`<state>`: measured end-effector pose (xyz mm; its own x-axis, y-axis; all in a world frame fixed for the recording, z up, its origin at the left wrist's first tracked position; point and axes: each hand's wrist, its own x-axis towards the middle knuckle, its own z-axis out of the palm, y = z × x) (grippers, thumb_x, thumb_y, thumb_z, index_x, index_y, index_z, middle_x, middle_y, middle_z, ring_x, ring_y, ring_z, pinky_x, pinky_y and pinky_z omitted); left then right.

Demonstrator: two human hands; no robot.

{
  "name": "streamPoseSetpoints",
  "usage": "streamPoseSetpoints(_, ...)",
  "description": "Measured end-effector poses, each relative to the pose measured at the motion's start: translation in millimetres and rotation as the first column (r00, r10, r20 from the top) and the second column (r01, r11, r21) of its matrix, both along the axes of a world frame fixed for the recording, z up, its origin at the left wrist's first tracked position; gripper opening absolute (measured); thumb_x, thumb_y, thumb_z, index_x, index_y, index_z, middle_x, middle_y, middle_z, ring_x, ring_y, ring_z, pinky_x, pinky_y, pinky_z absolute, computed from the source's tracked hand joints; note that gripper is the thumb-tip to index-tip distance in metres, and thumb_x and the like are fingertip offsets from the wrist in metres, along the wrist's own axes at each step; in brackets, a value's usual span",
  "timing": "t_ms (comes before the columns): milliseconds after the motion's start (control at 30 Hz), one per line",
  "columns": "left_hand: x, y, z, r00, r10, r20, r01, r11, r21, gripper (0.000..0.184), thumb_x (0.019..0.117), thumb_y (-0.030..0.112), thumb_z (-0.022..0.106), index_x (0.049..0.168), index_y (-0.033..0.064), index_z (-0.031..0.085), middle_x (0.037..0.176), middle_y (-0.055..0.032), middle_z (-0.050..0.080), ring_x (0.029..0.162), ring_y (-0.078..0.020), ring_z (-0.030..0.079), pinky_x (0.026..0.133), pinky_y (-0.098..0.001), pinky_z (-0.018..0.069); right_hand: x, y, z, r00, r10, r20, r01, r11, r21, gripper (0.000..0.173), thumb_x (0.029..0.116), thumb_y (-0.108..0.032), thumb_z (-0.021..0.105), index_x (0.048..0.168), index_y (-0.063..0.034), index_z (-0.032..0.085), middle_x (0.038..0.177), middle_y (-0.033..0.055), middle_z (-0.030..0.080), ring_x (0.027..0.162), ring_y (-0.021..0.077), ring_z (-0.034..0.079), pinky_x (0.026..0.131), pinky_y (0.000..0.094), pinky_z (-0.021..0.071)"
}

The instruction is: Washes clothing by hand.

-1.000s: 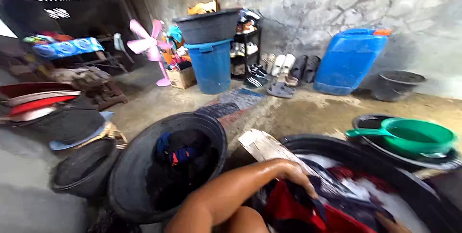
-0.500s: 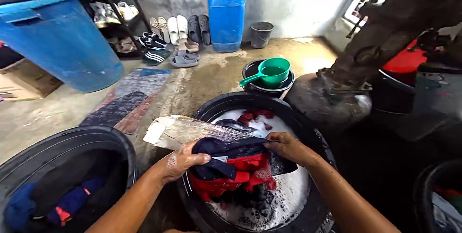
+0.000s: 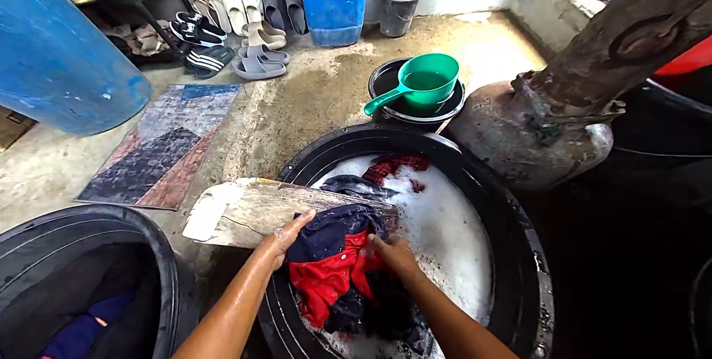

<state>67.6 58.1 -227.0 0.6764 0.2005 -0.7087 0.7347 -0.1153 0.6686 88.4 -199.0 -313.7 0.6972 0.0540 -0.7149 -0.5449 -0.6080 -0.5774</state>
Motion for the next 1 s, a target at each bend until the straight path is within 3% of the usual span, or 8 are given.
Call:
streamPoseSetpoints(200,-20.2,-12.3,-9.6,0.998,-0.061,-0.005,0.061,0.997,-0.053,0.037,0.1006,0.014,0.062,0.132,-0.0033,0.055,0.118,-0.0175,0.064,0.107,-0.021,0.063,0.095,-0.038,0.0513,6.7,16.5,22.9,0.964,0.246,-0.1,-0.263,0.938,-0.227,0.061,0.0997,-0.056,0.057,0.131,-0.0045,0.065,0.135,0.0206,0.064,0.13,0.0367,0.059,0.107,0.0612,0.0433)
streamPoseSetpoints(333,-34.8,-19.3,16.8,0.965,-0.021,0.261,0.051,0.993,-0.105,0.021,0.0962,0.008,0.061,0.114,-0.0029,0.061,0.098,-0.0078,0.069,0.092,-0.0107,0.067,0.087,-0.0295,0.0557,10.6,10.0,8.4,0.988,0.115,-0.108,-0.129,0.982,-0.137,0.051,0.0986,-0.039,0.061,0.133,-0.0023,0.063,0.134,0.0227,0.064,0.128,0.038,0.06,0.106,0.0609,0.0451)
streamPoseSetpoints(433,-48.0,-32.9,45.0,0.905,0.035,0.423,0.058,0.977,-0.204,0.024,0.094,0.011,0.059,0.114,-0.0004,0.061,0.097,-0.005,0.072,0.092,-0.0096,0.07,0.088,-0.0291,0.0582,1.6,8.2,5.6,0.996,-0.088,-0.026,0.09,0.987,0.131,0.029,0.0962,-0.015,0.06,0.119,0.003,0.065,0.108,0.0209,0.068,0.1,0.0319,0.066,0.088,0.0528,0.0531)
streamPoseSetpoints(533,-56.4,-35.9,66.1,0.836,0.063,0.545,0.054,0.979,-0.196,0.028,0.0941,0.016,0.058,0.117,0.0003,0.061,0.099,-0.0043,0.073,0.095,-0.0097,0.071,0.09,-0.0295,0.0588,-9.5,10.8,35.2,0.925,-0.379,-0.02,0.339,0.801,0.493,0.009,0.0992,-0.003,0.049,0.105,-0.0012,0.055,0.076,0.0053,0.056,0.064,0.0138,0.055,0.06,0.0328,0.0485)
streamPoseSetpoints(667,-63.7,-24.1,84.9,0.762,0.114,0.638,-0.043,0.991,-0.126,0.028,0.0931,0.014,0.057,0.118,0.0005,0.061,0.098,-0.0022,0.073,0.093,-0.0072,0.07,0.088,-0.0276,0.0587,-5.9,-7.2,79.3,0.823,-0.565,-0.057,0.371,0.46,0.806,0.024,0.0912,0.006,0.046,0.113,-0.0027,0.05,0.076,0.0034,0.061,0.06,0.0111,0.059,0.056,0.0295,0.0527)
streamPoseSetpoints(733,-67.2,-17.8,88.1,0.753,0.144,0.642,-0.065,0.987,-0.144,0.03,0.0889,0.011,0.06,0.117,0.0004,0.059,0.097,-0.0025,0.072,0.092,-0.0083,0.07,0.087,-0.0282,0.0595,-1.6,-20.0,101.4,0.814,-0.58,-0.02,0.314,0.41,0.856,0.02,0.0905,0.009,0.046,0.105,-0.0042,0.05,0.079,0.0044,0.063,0.064,0.0123,0.061,0.059,0.0309,0.0544)
streamPoseSetpoints(800,-69.6,-12.3,90.0,0.755,0.144,0.639,-0.036,0.983,-0.178,0.037,0.0793,0.008,0.067,0.115,0.001,0.06,0.097,-0.0025,0.072,0.091,-0.0095,0.071,0.085,-0.0293,0.0601,-1.8,-28.9,118.2,0.798,-0.6,0.065,0.273,0.455,0.848,0.019,0.0907,0.013,0.049,0.098,-0.004,0.052,0.081,0.0049,0.064,0.07,0.0129,0.063,0.065,0.0311,0.0554)
streamPoseSetpoints(1000,-76.4,-14.5,103.5,0.7,0.026,0.714,0.215,0.945,-0.245,0.061,0.0638,0.026,0.09,0.116,0.0075,0.064,0.103,0.0004,0.074,0.099,-0.0089,0.071,0.09,-0.0281,0.0588,-7.7,-34.0,128.4,0.65,-0.448,0.613,0.183,0.876,0.446,0.011,0.086,0.008,0.063,0.093,0.0035,0.056,0.082,0.0101,0.06,0.076,0.0156,0.059,0.071,0.0348,0.0501)
